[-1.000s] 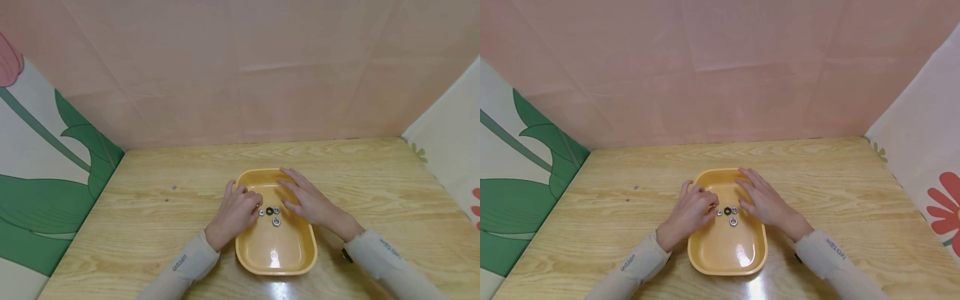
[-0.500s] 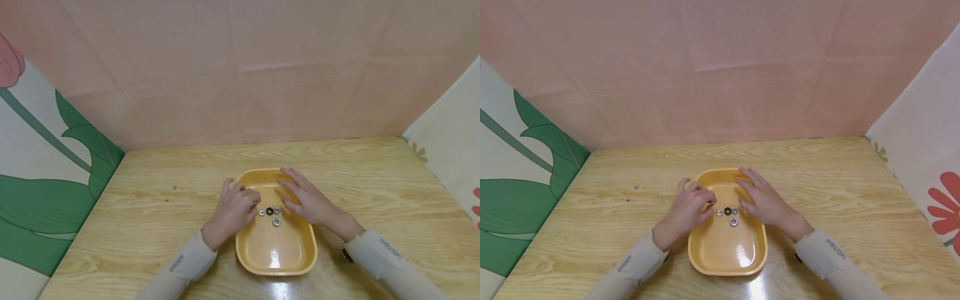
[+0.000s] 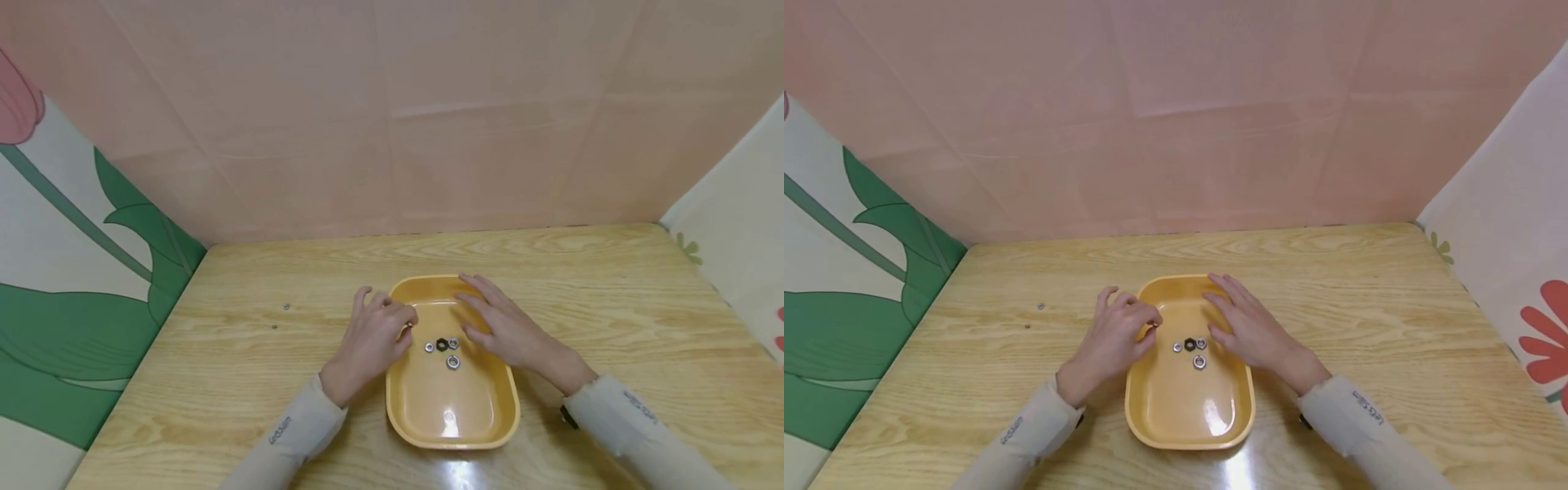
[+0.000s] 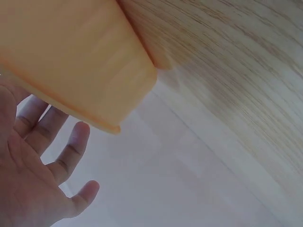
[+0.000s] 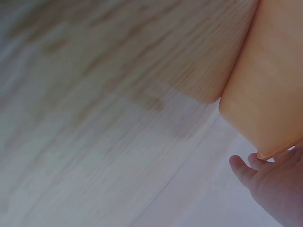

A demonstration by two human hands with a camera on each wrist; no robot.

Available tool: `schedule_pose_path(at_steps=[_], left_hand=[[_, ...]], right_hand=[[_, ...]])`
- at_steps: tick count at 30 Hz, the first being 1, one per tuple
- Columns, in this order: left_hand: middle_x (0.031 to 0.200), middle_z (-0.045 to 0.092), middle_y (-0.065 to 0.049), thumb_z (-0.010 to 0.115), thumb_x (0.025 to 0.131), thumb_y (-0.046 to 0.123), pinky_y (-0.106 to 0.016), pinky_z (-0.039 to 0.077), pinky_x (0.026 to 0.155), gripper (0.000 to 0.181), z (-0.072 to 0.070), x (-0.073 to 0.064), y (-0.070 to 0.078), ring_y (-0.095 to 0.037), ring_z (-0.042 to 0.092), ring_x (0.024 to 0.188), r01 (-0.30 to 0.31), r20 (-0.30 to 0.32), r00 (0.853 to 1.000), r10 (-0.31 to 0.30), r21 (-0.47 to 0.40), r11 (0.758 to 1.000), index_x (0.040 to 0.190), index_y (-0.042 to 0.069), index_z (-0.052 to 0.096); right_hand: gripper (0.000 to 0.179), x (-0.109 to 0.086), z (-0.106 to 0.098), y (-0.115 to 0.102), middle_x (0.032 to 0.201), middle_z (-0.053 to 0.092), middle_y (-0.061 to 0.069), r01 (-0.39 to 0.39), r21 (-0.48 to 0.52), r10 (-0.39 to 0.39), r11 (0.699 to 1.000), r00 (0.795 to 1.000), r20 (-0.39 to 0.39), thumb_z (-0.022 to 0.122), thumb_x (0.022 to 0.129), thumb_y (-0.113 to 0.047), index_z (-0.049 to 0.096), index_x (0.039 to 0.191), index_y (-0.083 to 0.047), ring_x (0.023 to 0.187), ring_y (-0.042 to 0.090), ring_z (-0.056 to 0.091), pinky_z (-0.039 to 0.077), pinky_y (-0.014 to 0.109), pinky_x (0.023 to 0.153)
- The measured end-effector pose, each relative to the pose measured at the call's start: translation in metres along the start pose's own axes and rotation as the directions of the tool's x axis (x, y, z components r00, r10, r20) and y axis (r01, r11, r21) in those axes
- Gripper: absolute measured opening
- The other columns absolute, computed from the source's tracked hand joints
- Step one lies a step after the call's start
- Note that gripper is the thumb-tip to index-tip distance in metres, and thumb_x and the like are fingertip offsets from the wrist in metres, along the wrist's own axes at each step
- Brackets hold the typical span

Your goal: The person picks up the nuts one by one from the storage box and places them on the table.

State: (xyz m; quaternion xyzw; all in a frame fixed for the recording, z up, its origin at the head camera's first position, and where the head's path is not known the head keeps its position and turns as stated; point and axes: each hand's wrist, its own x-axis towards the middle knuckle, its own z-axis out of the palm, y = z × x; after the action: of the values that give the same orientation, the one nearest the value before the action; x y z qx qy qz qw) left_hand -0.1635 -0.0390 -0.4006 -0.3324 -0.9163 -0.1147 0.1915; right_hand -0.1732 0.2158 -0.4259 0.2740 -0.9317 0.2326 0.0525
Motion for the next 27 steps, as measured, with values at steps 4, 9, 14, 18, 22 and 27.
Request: schedule_pose_path(at_steps=[4, 9, 14, 18, 22, 27], left_hand=[[0.088, 0.074, 0.008, 0.076, 0.08, 0.011, -0.059, 0.035, 0.106, 0.013, -0.001, -0.001, -0.001, -0.018, 0.06, 0.09, 0.002, -0.015, 1.0, -0.002, -0.014, 1.0, 0.088, 0.019, 0.07], [0.088, 0.073, 0.008, 0.076, 0.08, 0.011, -0.06, 0.035, 0.106, 0.013, -0.002, -0.003, -0.003, -0.018, 0.06, 0.089, 0.003, -0.032, 0.999, -0.003, -0.009, 1.0, 0.088, 0.019, 0.069], [0.091, 0.074, 0.006, 0.076, 0.08, 0.01, -0.06, 0.033, 0.107, 0.012, -0.004, -0.004, -0.005, -0.02, 0.061, 0.091, 0.026, -0.022, 0.999, -0.026, -0.021, 0.999, 0.088, 0.017, 0.07], [0.094, 0.075, 0.006, 0.076, 0.08, 0.01, -0.058, 0.032, 0.108, 0.013, -0.007, -0.005, -0.007, -0.02, 0.062, 0.093, 0.053, -0.018, 0.998, -0.053, -0.018, 0.998, 0.089, 0.018, 0.07], [0.092, 0.075, 0.005, 0.075, 0.081, 0.01, -0.058, 0.032, 0.108, 0.013, -0.008, -0.006, -0.009, -0.02, 0.062, 0.093, 0.063, -0.02, 0.998, -0.063, -0.012, 0.998, 0.09, 0.018, 0.07], [0.086, 0.073, 0.004, 0.074, 0.08, 0.009, -0.059, 0.033, 0.107, 0.012, -0.007, -0.007, -0.011, -0.021, 0.062, 0.09, 0.062, -0.042, 0.997, -0.062, -0.001, 0.998, 0.087, 0.017, 0.069]], right_hand=[[0.052, 0.0, 0.0, 0.0, 0.16, 0.029, 0.018, 0.0, 0.002, 0.0, 1.0, 1.0, 0.0, 0.064, 0.093, -0.02, 0.052, 0.14, 0.0, 0.146, 0.047, 0.024, 0.024, 0.062, 0.117], [0.05, 0.001, 0.001, 0.0, 0.159, 0.031, 0.019, 0.021, 0.001, -0.021, 1.0, 0.999, -0.024, 0.065, 0.093, -0.019, 0.053, 0.139, 0.0, 0.145, 0.048, 0.026, 0.026, 0.063, 0.115], [0.05, 0.001, 0.001, -0.001, 0.159, 0.031, 0.019, 0.026, 0.003, -0.026, 1.0, 0.999, -0.027, 0.064, 0.093, -0.018, 0.053, 0.138, 0.0, 0.145, 0.048, 0.026, 0.026, 0.063, 0.115], [0.051, 0.001, 0.001, -0.001, 0.16, 0.03, 0.018, 0.015, 0.006, -0.015, 1.0, 1.0, -0.01, 0.064, 0.094, -0.018, 0.052, 0.14, 0.0, 0.146, 0.047, 0.024, 0.024, 0.062, 0.117], [0.051, 0.001, 0.0, -0.001, 0.16, 0.028, 0.018, 0.009, 0.003, -0.009, 1.0, 1.0, 0.001, 0.064, 0.094, -0.017, 0.051, 0.14, 0.0, 0.147, 0.047, 0.023, 0.023, 0.062, 0.117], [0.051, 0.001, -0.001, -0.001, 0.161, 0.028, 0.018, 0.008, 0.001, -0.008, 1.0, 1.0, 0.003, 0.064, 0.094, -0.018, 0.051, 0.14, 0.0, 0.148, 0.046, 0.022, 0.022, 0.062, 0.118]])
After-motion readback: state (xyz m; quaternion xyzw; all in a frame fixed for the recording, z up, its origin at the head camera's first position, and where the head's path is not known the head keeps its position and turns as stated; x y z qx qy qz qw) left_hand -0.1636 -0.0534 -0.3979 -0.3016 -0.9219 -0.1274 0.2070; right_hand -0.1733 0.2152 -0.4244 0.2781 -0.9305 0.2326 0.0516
